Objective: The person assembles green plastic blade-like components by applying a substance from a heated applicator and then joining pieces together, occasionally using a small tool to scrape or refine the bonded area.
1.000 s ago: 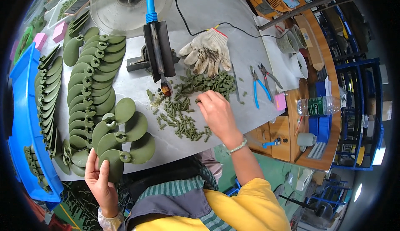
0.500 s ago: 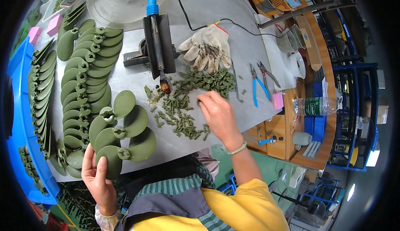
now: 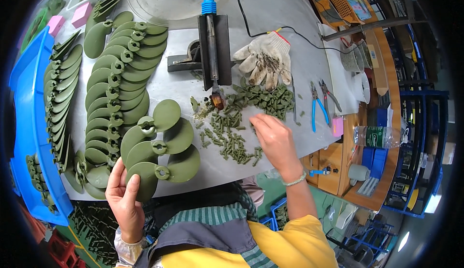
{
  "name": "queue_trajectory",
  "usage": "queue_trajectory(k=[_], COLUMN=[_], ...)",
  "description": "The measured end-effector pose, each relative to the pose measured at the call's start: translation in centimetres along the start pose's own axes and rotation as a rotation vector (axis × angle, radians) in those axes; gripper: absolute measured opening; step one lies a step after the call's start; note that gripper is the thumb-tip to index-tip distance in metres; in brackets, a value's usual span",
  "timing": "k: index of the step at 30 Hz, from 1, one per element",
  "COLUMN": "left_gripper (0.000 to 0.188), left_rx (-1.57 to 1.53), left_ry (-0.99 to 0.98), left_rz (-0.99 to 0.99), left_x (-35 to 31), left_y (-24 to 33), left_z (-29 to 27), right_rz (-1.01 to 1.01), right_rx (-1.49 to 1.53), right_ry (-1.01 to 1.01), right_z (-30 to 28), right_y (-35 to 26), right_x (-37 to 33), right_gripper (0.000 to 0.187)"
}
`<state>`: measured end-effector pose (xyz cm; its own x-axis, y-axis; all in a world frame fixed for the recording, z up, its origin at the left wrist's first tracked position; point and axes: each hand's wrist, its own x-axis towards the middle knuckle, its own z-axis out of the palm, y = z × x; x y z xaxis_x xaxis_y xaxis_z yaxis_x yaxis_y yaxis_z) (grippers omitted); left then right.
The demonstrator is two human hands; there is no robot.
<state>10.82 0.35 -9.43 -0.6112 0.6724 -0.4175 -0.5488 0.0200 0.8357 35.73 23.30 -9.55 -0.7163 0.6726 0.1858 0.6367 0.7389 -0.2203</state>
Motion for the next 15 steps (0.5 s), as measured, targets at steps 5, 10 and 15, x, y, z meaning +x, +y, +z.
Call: queue_trajectory(k=[5,10,15], left_gripper=[0.054,0.054,0.053], left_rx=[-0.001,-0.032,-0.026], left_ry=[-0.005,0.011,0.019], left_rz=[0.000,-0.011,0.007], left_x=[-0.04,-0.07,-0.24], left_y=[-0.08,-0.03,-0.08], left_z=[0.02,0.18,0.13], right_rz=[0.079,-0.057,-0.009], right_rx=[0.041,0.023,0.139], right_ry=[-0.010,-0.031,-0.009], right_z=[-0.04,-0.25,0.13], right_y=[-0.55,-0.07,0.32], right_x=[-0.15,-0.55,-0.41], right_gripper=[0.017,0.023,0.018])
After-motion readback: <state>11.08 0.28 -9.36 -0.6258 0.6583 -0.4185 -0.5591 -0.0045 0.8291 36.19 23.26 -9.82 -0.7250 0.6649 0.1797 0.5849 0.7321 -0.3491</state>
